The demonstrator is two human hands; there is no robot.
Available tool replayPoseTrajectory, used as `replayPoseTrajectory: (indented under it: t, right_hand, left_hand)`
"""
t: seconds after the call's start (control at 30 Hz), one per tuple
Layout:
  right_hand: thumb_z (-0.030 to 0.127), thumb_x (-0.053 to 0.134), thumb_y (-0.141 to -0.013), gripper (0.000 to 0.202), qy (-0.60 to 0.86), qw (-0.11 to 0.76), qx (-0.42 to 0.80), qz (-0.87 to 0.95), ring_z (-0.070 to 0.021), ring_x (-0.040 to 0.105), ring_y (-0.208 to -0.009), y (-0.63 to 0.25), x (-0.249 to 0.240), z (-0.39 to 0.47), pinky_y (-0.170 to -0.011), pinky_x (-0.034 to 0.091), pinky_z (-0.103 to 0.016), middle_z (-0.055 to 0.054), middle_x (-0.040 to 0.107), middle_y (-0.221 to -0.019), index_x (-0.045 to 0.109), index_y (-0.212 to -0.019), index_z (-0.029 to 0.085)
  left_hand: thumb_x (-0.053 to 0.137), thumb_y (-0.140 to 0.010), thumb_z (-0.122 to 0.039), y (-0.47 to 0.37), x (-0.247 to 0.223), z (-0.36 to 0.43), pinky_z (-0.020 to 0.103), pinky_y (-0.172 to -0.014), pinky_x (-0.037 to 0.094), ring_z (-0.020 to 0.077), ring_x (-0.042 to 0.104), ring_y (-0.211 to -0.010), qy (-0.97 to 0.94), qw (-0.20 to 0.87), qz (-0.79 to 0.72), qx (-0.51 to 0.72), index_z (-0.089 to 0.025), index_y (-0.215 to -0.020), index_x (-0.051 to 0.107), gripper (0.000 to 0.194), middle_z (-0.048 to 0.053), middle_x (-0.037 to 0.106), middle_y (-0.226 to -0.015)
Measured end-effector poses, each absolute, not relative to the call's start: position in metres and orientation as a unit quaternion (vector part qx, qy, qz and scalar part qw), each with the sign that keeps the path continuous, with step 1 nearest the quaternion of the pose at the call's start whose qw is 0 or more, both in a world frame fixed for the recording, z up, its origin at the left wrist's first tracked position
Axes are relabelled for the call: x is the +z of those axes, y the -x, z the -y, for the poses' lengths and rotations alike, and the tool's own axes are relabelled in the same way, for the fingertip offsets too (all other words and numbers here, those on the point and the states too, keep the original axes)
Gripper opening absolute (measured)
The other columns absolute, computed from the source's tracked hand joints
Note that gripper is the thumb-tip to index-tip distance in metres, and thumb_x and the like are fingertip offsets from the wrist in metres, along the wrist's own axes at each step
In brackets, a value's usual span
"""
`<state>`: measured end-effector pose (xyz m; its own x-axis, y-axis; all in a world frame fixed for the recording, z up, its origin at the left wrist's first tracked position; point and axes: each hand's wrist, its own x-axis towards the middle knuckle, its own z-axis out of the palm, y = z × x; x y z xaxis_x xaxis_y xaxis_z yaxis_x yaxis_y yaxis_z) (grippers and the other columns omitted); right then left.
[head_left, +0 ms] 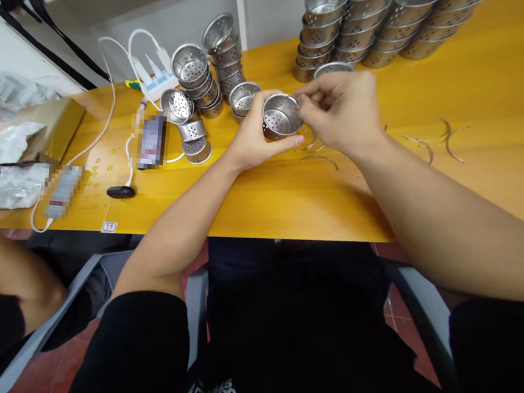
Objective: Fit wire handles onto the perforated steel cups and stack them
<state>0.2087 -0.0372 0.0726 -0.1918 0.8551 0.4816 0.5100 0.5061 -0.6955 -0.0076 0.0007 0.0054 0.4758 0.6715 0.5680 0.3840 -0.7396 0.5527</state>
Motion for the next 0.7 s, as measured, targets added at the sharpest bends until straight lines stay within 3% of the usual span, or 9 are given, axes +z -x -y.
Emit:
replayPoseTrajectory:
  t: [0.2, 0.37, 0.57, 0.7]
  right_hand:
    - [0.058, 0.079, -0.095, 0.033, 0.413, 0.501, 0.181, 0.739, -0.0233, 0.058, -0.063, -0.203, 0.061, 0.03, -0.067, 0.055, -0.044, -0.005, 0.064, -0.072, 0.079, -0.101, 0.025]
    - [0.057, 0.08, -0.094, 0.027, 0.416, 0.501, 0.218, 0.727, -0.0279, 0.064, -0.073, -0.2, 0.061, 0.032, -0.069, 0.058, -0.047, -0.005, 0.068, -0.077, 0.078, -0.105, 0.032]
    - [0.055, 0.08, -0.094, 0.025, 0.419, 0.499, 0.247, 0.717, -0.0294, 0.065, -0.074, -0.195, 0.06, 0.032, -0.068, 0.058, -0.049, -0.005, 0.069, -0.074, 0.078, -0.096, 0.031]
    - [0.062, 0.077, -0.096, 0.033, 0.395, 0.506, 0.28, 0.714, -0.0296, 0.067, -0.08, -0.195, 0.068, 0.035, -0.071, 0.057, -0.049, -0.007, 0.072, -0.078, 0.078, -0.093, 0.029]
  left_hand:
    - [0.067, -0.087, -0.084, 0.004, 0.009, 0.005, 0.047, -0.122, 0.052, 0.0265, 0.064, -0.136, -0.835, 0.203, -0.319, 0.399, -0.027, -0.157, 0.022, 0.1, 0.012, 0.053, -0.147]
    - [0.064, -0.087, -0.086, 0.003, 0.015, 0.011, 0.044, -0.119, 0.051, 0.025, 0.064, -0.132, -0.836, 0.212, -0.322, 0.391, -0.027, -0.151, 0.028, 0.094, 0.01, 0.054, -0.144]
    - [0.064, -0.086, -0.088, 0.005, 0.017, 0.012, 0.046, -0.123, 0.047, 0.0271, 0.063, -0.135, -0.847, 0.219, -0.312, 0.37, -0.026, -0.151, 0.032, 0.096, 0.011, 0.056, -0.145]
    - [0.066, -0.083, -0.09, 0.006, 0.017, 0.01, 0.047, -0.119, 0.051, 0.0254, 0.067, -0.126, -0.833, 0.244, -0.315, 0.384, -0.025, -0.143, 0.043, 0.091, 0.007, 0.062, -0.134]
